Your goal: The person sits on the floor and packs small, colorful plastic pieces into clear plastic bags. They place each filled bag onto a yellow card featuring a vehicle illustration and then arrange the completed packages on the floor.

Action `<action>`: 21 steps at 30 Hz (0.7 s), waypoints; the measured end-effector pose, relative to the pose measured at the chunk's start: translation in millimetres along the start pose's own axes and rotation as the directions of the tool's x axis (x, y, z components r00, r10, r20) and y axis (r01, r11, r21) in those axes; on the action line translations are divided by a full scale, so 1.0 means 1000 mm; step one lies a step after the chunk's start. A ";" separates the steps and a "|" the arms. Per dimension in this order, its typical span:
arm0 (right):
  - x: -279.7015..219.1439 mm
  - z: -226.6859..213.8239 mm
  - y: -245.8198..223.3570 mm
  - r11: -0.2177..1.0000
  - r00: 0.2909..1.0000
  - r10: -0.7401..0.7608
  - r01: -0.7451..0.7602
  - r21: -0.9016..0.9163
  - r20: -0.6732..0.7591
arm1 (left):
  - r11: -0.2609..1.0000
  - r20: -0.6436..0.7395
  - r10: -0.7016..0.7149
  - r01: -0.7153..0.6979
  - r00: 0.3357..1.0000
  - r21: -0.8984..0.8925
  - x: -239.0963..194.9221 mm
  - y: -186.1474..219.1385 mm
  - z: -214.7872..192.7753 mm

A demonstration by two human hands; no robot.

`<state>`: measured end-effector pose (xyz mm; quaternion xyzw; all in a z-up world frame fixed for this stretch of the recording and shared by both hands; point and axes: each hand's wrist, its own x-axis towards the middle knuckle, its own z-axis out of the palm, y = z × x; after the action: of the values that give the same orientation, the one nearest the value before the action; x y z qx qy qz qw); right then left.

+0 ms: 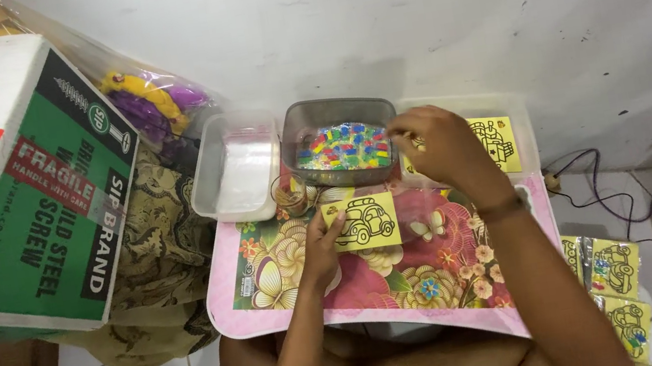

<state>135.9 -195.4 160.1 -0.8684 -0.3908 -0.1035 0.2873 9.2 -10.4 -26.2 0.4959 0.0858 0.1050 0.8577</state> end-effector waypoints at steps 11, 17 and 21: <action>0.075 0.117 0.044 0.918 0.804 -0.035 0.261 -0.300 0.594 | 0.996 0.000 -0.017 0.017 1.000 -0.086 -0.005 0.014 0.007; 0.088 0.124 0.028 0.971 0.735 0.037 0.133 -0.198 0.677 | 0.993 0.005 -0.030 0.030 1.000 -0.118 -0.006 0.017 0.009; 0.090 0.141 0.056 0.966 0.681 0.119 0.087 -0.242 0.722 | 0.995 0.011 -0.017 0.018 1.000 -0.097 -0.012 0.032 0.017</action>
<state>231.3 -86.9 58.3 -0.8701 -0.4483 0.2047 -0.0068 -1.0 -12.1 10.8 0.4535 0.0804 0.0991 0.8821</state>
